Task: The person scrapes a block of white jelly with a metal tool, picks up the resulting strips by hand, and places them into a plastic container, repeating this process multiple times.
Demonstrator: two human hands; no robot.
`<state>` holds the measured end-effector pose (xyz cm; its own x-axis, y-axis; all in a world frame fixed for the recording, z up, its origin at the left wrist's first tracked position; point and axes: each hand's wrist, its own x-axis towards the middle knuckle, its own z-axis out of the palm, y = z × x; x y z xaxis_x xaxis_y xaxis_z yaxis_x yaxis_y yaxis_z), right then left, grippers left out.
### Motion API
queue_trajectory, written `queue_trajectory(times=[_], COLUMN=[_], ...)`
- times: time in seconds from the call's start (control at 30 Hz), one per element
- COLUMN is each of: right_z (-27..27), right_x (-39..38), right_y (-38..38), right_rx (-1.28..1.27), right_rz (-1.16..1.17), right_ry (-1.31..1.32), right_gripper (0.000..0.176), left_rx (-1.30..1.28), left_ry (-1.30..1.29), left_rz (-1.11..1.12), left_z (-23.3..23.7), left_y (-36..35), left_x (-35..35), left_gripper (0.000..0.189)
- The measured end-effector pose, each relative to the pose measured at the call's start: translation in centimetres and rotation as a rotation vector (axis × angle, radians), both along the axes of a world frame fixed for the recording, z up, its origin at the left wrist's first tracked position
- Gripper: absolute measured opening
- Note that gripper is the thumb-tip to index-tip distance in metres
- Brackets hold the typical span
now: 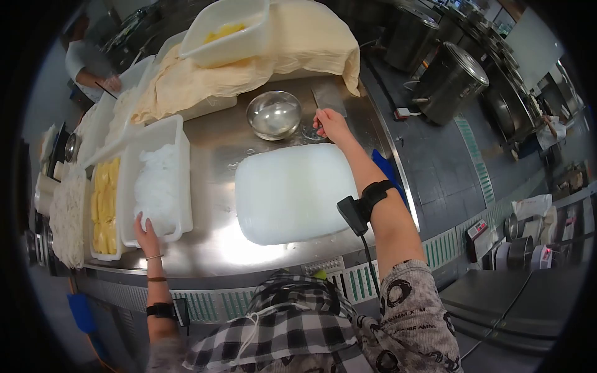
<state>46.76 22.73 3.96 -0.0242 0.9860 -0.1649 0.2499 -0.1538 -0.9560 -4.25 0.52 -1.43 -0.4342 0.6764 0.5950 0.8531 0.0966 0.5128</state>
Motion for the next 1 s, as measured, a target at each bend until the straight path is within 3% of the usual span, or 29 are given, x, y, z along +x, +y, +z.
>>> queue_trajectory(times=[0.1, 0.2, 0.3, 0.33, 0.47, 0.6, 0.67, 0.7, 1.0], right_z=[-0.3, -0.7, -0.7, -0.9, -1.7, -2.0, -2.5, -2.7, -3.2], right_x=[2.3, 3.7, 4.9, 5.2, 5.9, 6.6, 6.9, 7.0, 7.7], right_y=[-1.1, -1.7, -2.1, -2.3, -3.0, -3.9, -5.0, -5.5, -9.9], right_rx=[-0.029, 0.043, 0.017, 0.017, -0.040, -0.055, -0.035, -0.006, 0.049], right_rz=[0.011, -0.008, -0.010, -0.014, 0.019, 0.012, 0.021, 0.032, 0.026], right_ry=[-0.035, -0.010, 0.025, 0.029, -0.020, -0.029, -0.010, 0.008, 0.070], right_gripper=[0.028, 0.028, 0.029, 0.029, 0.030, 0.031, 0.031, 0.032, 0.031], left_rx=[0.086, -0.123, -0.315, -0.474, -0.605, -0.480, -0.656, -0.661, -0.806], left_ry=[0.117, -0.284, -0.457, -0.384, -0.154, -0.065, -0.318, -0.316, -0.227], left_rz=[-0.107, -0.610, -1.213, -1.356, -1.799, -1.810, -1.712, -1.716, -1.720], left_z=[4.2, 4.9, 3.0, 2.2, -1.9, -6.4, -7.7, -8.3, -7.1], left_y=[0.0, -1.1, -2.7, -3.1, -3.7, -1.4, -0.4, -0.3, 0.6], left_x=[7.0, 16.7, 26.4, 29.0, 37.7, 42.8, 43.7, 43.8, 43.7], left_gripper=[0.021, 0.018, 0.019, 0.020, 0.030, 0.039, 0.047, 0.047, 0.060])
